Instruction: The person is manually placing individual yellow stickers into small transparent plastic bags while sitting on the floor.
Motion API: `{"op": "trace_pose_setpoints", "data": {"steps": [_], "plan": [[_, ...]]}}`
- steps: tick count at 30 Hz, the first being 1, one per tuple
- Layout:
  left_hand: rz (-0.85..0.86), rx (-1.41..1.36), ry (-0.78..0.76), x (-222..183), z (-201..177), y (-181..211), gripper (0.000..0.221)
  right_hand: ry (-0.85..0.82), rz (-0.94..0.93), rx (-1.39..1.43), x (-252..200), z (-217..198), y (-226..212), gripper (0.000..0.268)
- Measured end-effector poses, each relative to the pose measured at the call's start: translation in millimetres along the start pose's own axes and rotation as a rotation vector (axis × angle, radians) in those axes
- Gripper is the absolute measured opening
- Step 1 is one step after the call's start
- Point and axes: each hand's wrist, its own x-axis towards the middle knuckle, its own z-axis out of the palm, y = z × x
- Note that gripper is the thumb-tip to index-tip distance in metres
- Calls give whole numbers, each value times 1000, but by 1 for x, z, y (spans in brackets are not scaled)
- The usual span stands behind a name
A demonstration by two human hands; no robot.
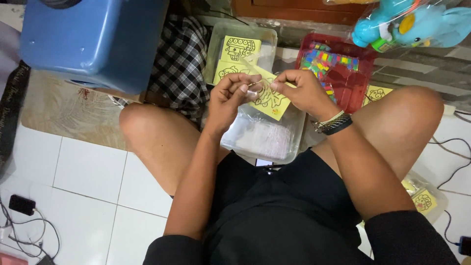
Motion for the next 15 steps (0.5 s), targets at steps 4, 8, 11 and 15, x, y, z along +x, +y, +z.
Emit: {"op": "trace_pose_setpoints", "data": {"steps": [4,8,11,15], "plan": [[-56,-15,-90,-2,-7,-6,55,49,-86,-111,-2,0,0,6],[-92,49,19,2,-6,-15,60,41,-200,-210,-2,4,-1,2],[-154,81,148,1,0,-17,40,-41,-329,-299,-4,10,-6,3],[-89,82,150,4,2,-15,26,15,-245,-246,0,10,-7,16]]}}
